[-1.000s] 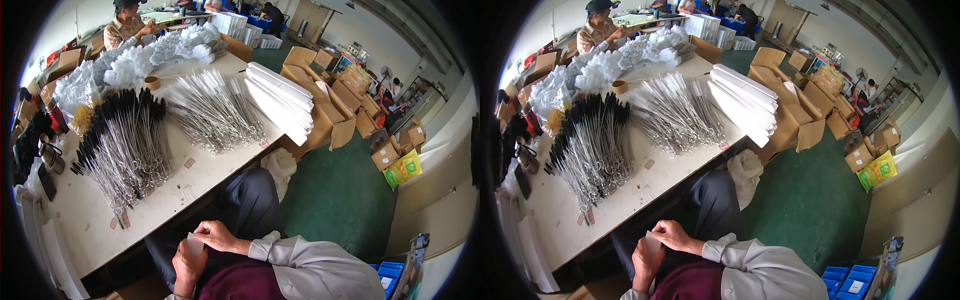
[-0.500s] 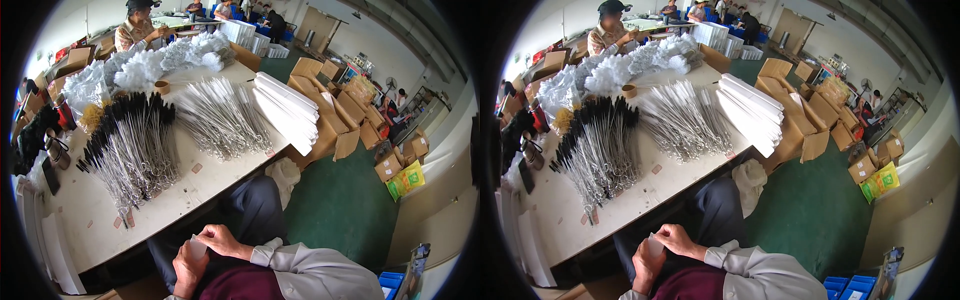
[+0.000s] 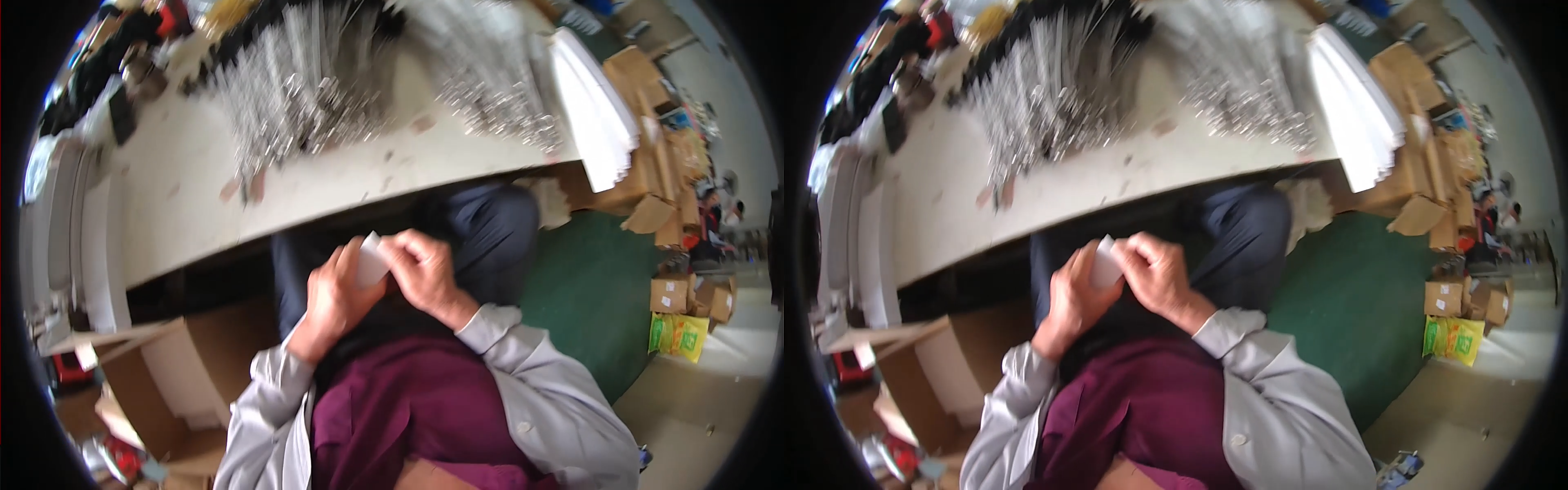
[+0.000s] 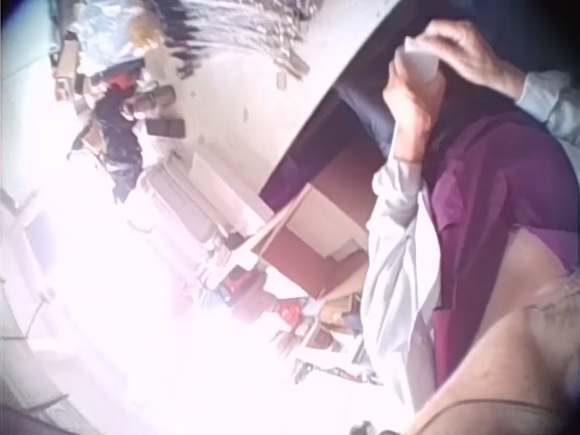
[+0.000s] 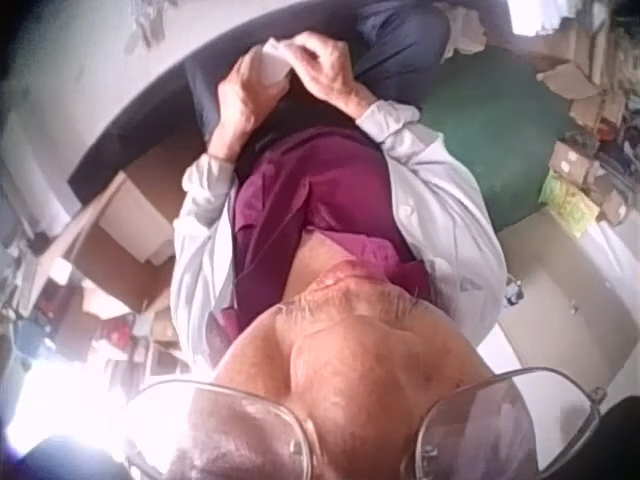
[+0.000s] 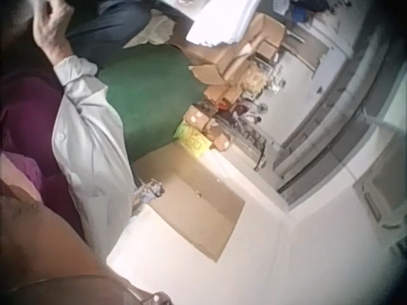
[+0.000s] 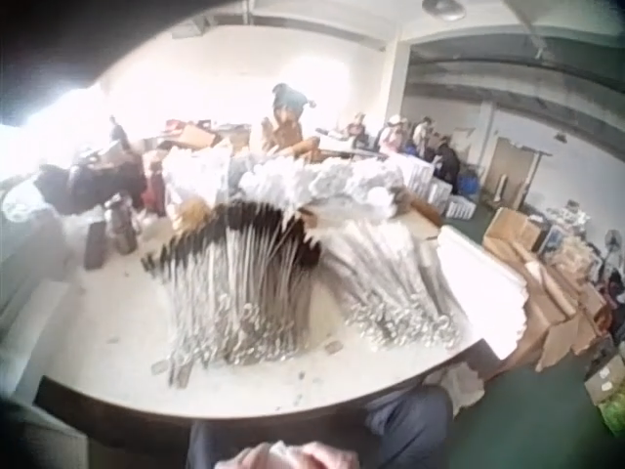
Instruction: Inserting small metal wire brushes into white paper sleeves and organizing them.
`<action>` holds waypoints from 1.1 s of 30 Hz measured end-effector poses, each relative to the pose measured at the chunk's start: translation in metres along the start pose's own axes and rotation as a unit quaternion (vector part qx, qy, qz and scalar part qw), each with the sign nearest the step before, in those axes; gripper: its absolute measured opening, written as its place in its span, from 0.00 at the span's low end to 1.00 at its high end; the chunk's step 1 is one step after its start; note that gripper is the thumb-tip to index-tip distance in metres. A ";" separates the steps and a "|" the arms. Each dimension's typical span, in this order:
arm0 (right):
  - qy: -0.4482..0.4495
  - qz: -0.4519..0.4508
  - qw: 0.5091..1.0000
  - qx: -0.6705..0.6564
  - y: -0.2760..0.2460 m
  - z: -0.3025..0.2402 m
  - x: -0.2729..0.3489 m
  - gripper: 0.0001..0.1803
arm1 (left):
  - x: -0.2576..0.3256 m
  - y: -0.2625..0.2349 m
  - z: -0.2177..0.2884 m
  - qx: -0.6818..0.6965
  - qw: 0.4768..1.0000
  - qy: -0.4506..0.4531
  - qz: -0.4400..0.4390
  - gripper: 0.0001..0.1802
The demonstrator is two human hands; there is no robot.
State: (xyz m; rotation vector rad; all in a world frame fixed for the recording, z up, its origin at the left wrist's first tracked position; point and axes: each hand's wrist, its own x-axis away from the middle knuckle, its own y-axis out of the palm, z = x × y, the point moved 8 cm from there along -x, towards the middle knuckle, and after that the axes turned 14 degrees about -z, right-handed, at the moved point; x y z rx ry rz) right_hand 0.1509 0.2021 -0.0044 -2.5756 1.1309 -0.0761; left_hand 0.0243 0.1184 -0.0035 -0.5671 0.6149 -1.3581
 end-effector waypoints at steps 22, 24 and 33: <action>-0.077 -0.077 0.992 0.067 0.027 -0.008 0.008 0.27 | 0.004 0.003 -0.018 0.075 0.997 0.013 -0.019 0.33; -0.106 -0.049 0.990 0.074 0.033 -0.016 0.013 0.27 | 0.004 0.004 -0.021 0.104 0.994 0.000 -0.021 0.31; 0.035 -0.081 0.989 -0.122 0.023 0.005 -0.002 0.23 | 0.020 -0.010 -0.032 0.188 0.974 -0.076 -0.104 0.32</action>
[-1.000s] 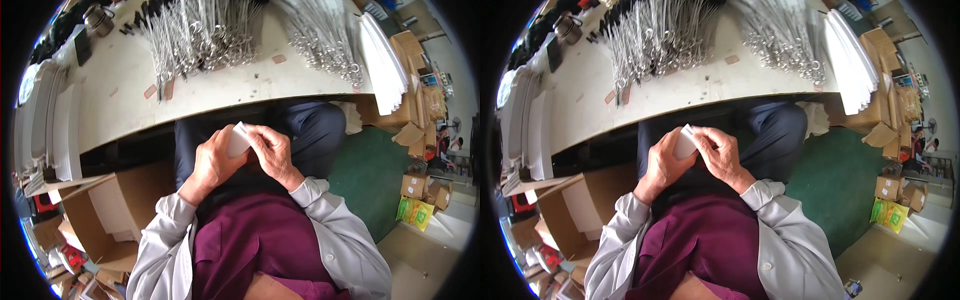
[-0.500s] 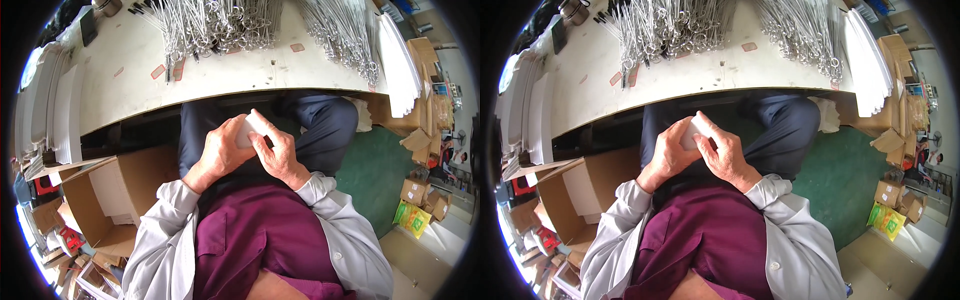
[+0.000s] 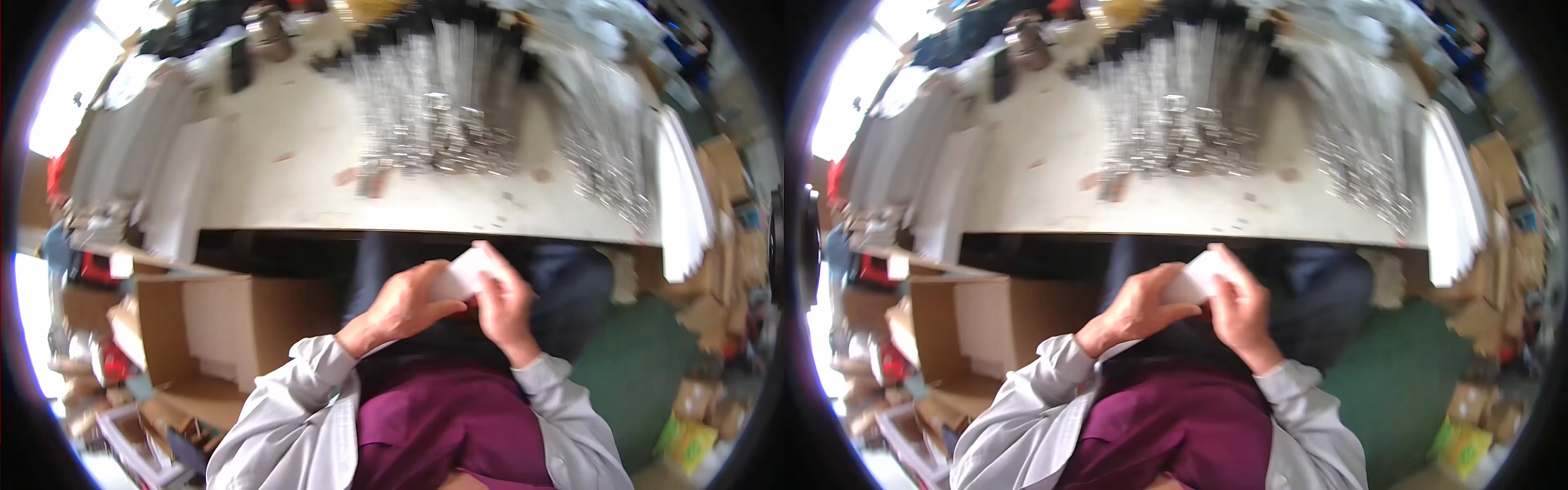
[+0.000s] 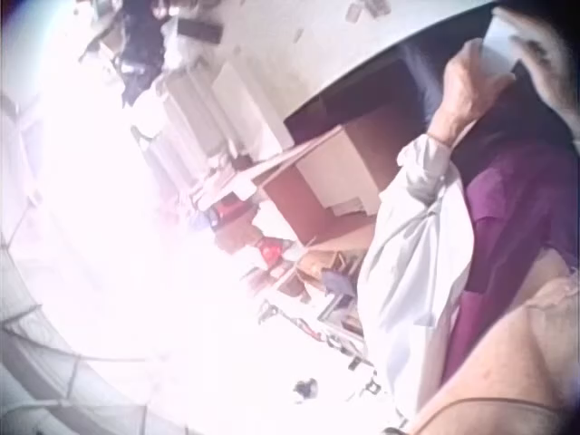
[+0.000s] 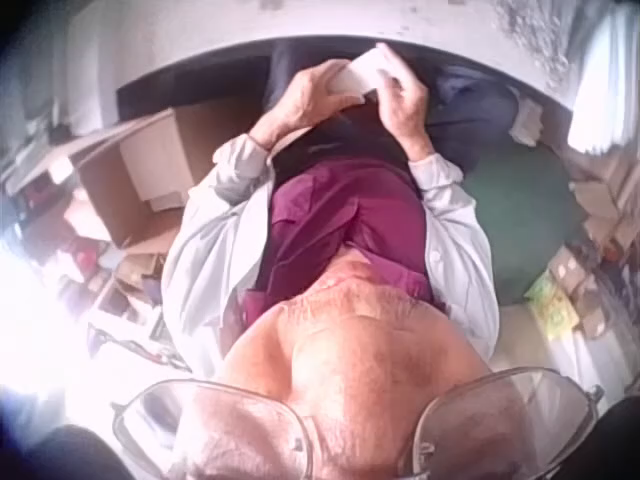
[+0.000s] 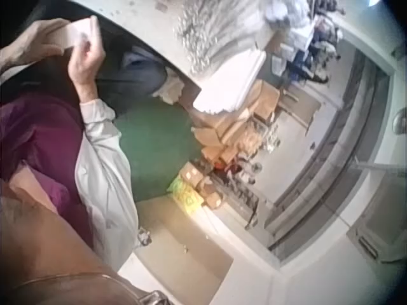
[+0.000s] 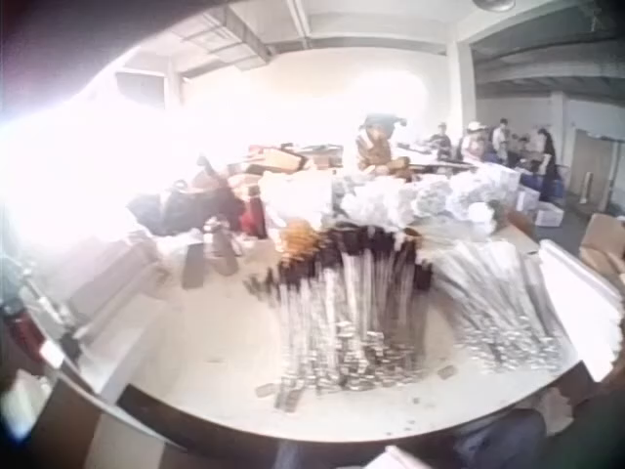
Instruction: Inserting small metal wire brushes into white paper sleeves and organizing them.
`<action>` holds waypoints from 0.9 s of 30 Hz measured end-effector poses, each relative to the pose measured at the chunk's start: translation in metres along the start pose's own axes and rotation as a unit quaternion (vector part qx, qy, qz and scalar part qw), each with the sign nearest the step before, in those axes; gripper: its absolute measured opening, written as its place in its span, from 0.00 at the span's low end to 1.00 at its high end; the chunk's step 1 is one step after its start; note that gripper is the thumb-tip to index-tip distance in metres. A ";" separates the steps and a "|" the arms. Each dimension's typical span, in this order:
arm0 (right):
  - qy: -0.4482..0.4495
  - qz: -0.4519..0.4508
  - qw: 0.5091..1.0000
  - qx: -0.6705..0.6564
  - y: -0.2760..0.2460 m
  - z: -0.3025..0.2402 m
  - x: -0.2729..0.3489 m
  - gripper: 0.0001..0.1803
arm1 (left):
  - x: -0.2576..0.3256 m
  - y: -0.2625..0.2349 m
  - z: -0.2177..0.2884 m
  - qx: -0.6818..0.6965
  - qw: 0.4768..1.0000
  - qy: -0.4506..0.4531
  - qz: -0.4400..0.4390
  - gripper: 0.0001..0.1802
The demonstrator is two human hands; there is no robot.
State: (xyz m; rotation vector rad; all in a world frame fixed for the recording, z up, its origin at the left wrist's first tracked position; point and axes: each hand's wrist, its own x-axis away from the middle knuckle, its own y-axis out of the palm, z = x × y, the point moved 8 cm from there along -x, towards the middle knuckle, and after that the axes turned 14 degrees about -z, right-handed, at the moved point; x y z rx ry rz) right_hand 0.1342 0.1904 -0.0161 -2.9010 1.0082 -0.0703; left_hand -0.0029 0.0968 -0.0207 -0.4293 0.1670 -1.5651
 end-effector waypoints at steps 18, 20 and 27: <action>-0.143 0.125 0.943 0.272 -0.060 -0.011 -0.095 0.07 | 0.142 -0.328 -0.091 -0.496 0.763 -0.251 0.329 0.05; -0.157 0.115 0.934 0.299 -0.037 -0.028 -0.096 0.04 | 0.188 -0.366 -0.152 -0.603 0.685 -0.245 0.327 0.07; -0.211 0.157 0.901 0.345 -0.052 -0.036 -0.084 0.02 | 0.156 -0.393 -0.147 -0.608 0.654 -0.280 0.352 0.15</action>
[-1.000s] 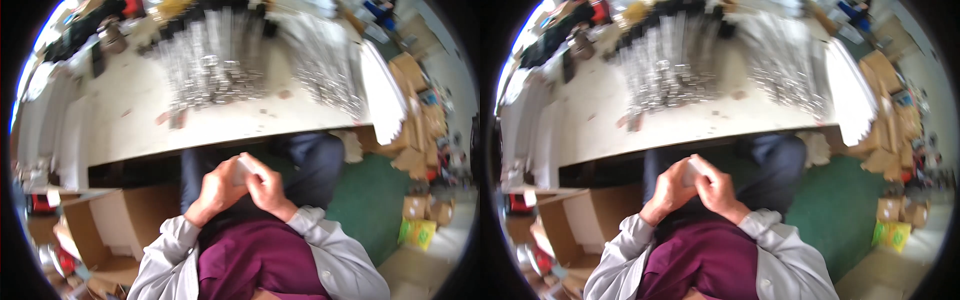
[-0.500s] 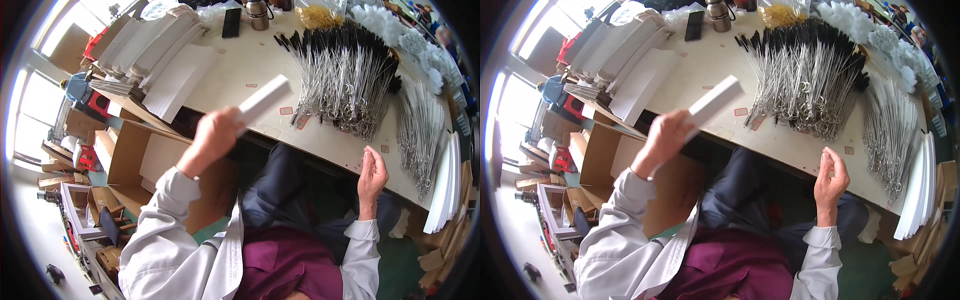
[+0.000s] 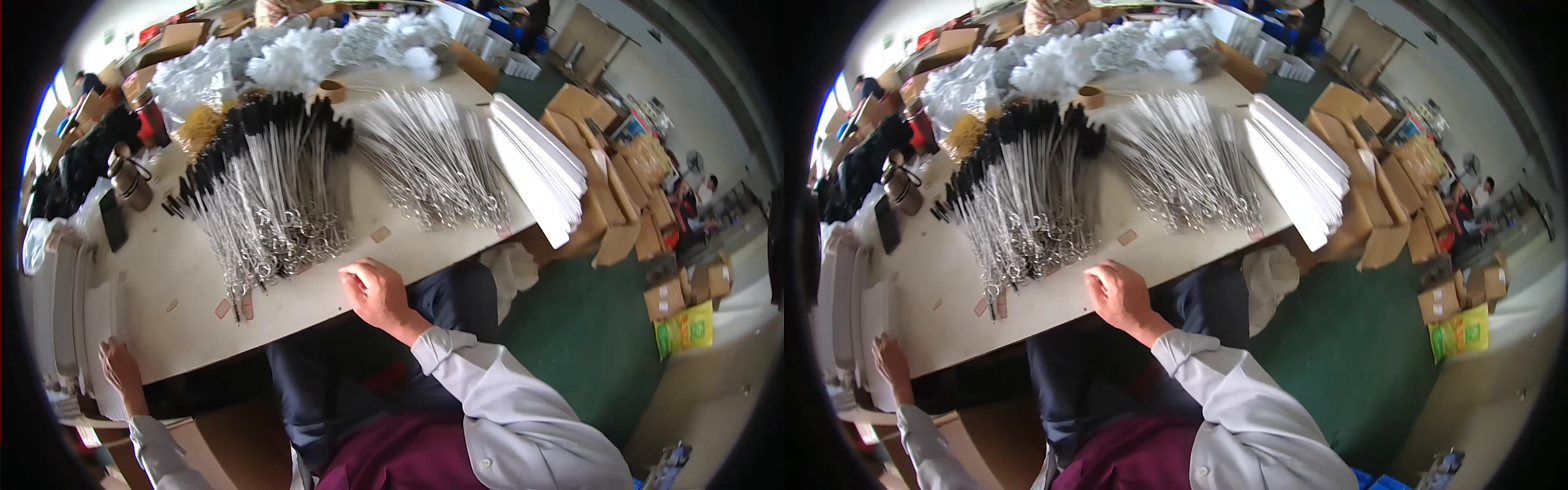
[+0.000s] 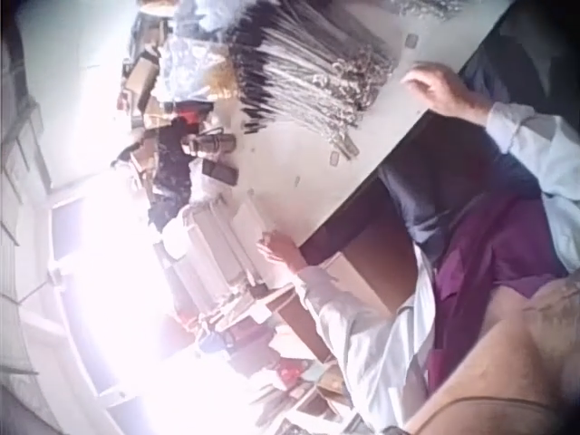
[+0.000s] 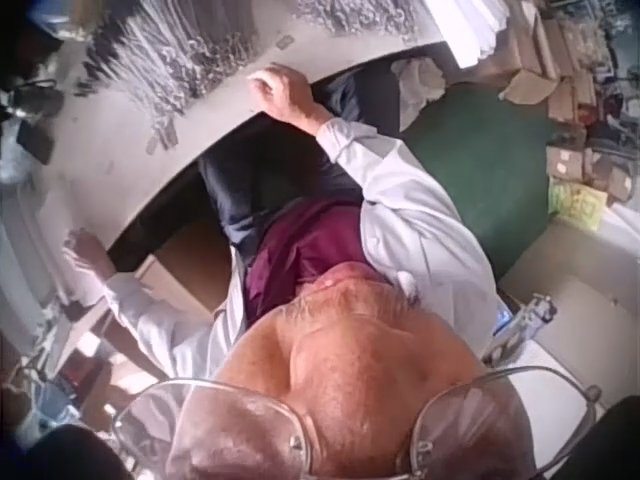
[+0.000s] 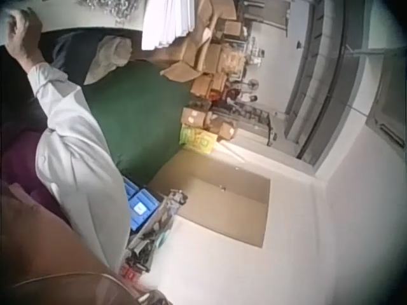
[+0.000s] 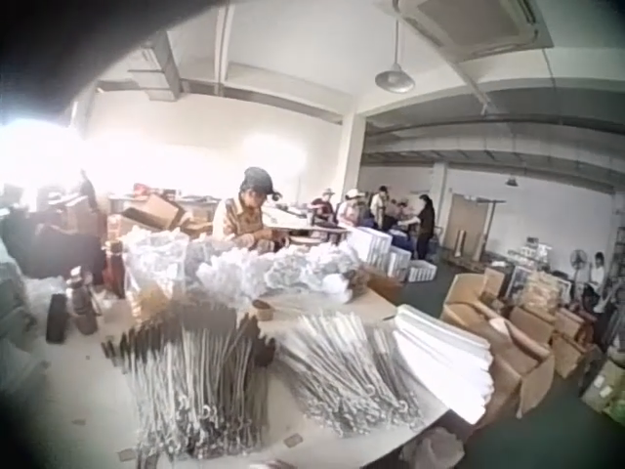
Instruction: Inserting small metal wire brushes into white paper sleeves and organizing them.
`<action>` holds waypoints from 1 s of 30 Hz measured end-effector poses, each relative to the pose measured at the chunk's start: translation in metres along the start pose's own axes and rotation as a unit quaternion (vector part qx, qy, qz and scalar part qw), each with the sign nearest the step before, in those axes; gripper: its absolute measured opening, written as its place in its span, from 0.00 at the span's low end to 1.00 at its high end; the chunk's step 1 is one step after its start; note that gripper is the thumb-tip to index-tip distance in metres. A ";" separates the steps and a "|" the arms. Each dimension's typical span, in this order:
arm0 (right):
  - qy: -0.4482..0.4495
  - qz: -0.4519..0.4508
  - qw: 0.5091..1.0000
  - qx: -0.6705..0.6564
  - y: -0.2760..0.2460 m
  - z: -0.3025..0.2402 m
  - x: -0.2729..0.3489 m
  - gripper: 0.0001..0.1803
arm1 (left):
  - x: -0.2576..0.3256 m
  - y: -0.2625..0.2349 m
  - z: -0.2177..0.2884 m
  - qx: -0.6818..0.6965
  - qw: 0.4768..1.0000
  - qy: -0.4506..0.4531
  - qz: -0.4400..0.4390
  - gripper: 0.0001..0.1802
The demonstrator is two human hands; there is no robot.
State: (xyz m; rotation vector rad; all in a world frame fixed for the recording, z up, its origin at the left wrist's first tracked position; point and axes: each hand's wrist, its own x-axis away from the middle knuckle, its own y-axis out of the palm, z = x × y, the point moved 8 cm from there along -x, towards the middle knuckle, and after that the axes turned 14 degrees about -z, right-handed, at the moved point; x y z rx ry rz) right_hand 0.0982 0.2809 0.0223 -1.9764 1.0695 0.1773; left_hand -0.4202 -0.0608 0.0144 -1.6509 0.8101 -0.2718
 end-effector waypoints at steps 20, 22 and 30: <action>0.269 -0.002 0.814 0.515 -0.295 0.171 0.074 0.33 | 0.075 -0.059 0.243 0.401 0.903 0.149 0.042 0.18; 0.264 -0.004 0.808 0.526 -0.303 0.184 0.088 0.32 | 0.074 -0.059 0.268 0.283 0.937 0.200 0.042 0.17; 0.288 -0.003 0.805 0.519 -0.305 0.197 0.086 0.29 | 0.079 -0.058 0.251 0.385 0.914 0.120 0.035 0.16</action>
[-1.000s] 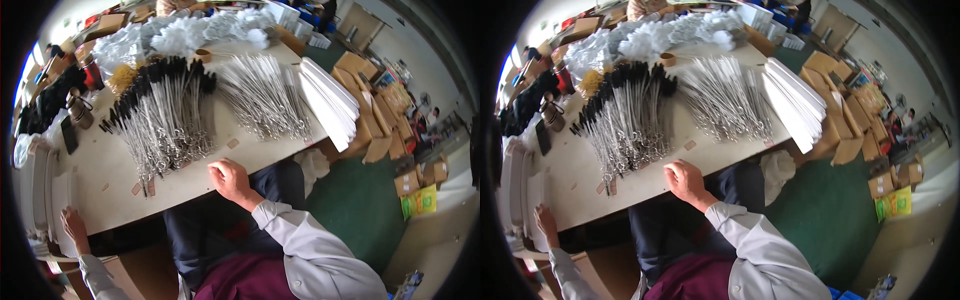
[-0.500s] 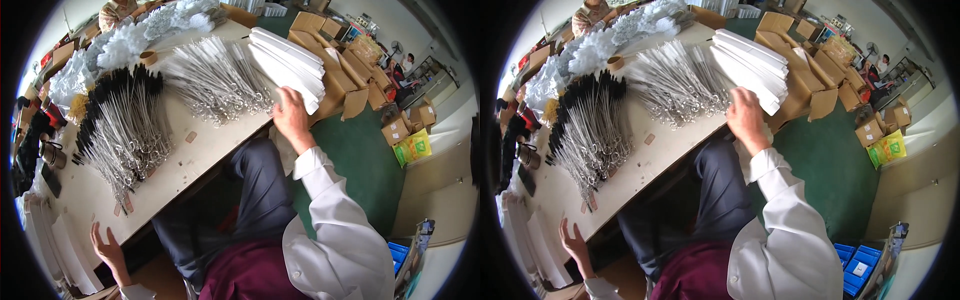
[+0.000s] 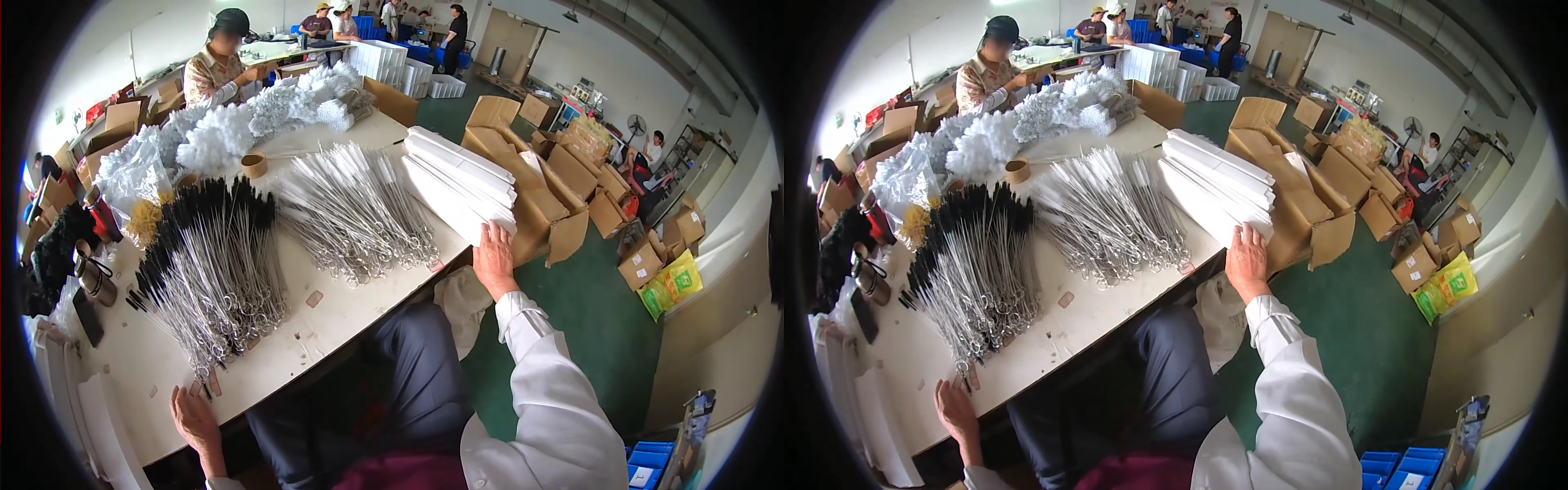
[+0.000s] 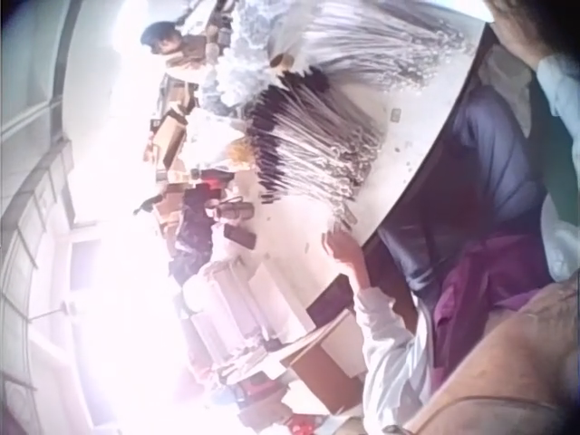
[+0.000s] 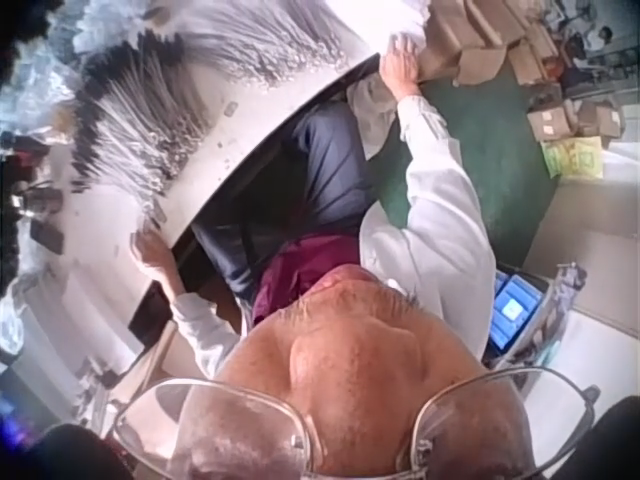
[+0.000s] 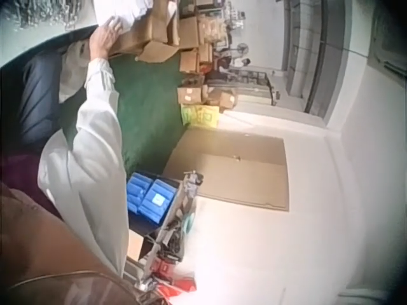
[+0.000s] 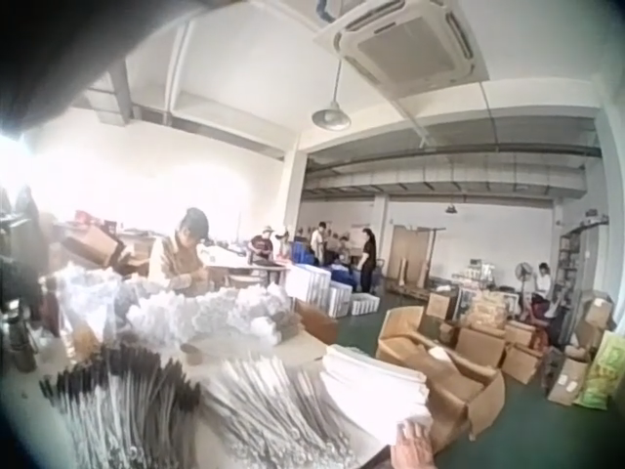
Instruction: Inserting small metal wire brushes into white paper sleeves and organizing them.
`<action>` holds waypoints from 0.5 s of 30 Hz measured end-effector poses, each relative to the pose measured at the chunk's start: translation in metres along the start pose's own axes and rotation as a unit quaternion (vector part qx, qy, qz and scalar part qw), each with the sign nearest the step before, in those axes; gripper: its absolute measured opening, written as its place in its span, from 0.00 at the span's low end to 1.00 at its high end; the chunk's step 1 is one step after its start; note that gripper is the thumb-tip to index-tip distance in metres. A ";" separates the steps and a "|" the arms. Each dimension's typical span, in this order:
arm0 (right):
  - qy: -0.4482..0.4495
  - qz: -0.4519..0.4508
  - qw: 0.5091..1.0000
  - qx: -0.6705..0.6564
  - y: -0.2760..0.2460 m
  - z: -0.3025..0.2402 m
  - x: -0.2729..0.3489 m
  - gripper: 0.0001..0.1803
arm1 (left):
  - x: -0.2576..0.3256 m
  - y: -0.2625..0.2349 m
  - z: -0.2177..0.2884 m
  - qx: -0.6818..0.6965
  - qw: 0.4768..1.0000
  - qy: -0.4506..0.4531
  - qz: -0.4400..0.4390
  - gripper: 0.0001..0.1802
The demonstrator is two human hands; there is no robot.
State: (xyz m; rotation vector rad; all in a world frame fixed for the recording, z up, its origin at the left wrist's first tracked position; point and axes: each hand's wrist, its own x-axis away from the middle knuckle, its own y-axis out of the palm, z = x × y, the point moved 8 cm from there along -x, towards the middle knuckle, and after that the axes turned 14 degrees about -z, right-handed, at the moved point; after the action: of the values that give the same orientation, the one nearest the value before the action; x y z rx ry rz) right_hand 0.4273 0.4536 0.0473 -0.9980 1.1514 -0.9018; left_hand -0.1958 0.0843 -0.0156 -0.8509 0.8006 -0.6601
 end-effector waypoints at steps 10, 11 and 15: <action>-0.011 0.013 0.999 0.038 0.007 0.001 -0.002 0.28 | -0.002 0.003 0.005 -0.020 1.000 0.006 0.008 0.14; -0.008 0.013 0.999 0.051 0.009 0.003 -0.004 0.28 | -0.002 0.002 0.006 -0.020 1.000 0.006 0.008 0.14; 0.001 0.004 0.999 0.055 0.012 0.004 -0.007 0.27 | -0.002 0.001 0.007 -0.024 1.000 0.004 0.010 0.13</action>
State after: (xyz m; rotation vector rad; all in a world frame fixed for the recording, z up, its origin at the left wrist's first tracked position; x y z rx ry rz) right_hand 0.4304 0.4639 0.0385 -0.9030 1.0960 -0.9497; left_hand -0.1906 0.0895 -0.0131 -0.8823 0.8337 -0.6284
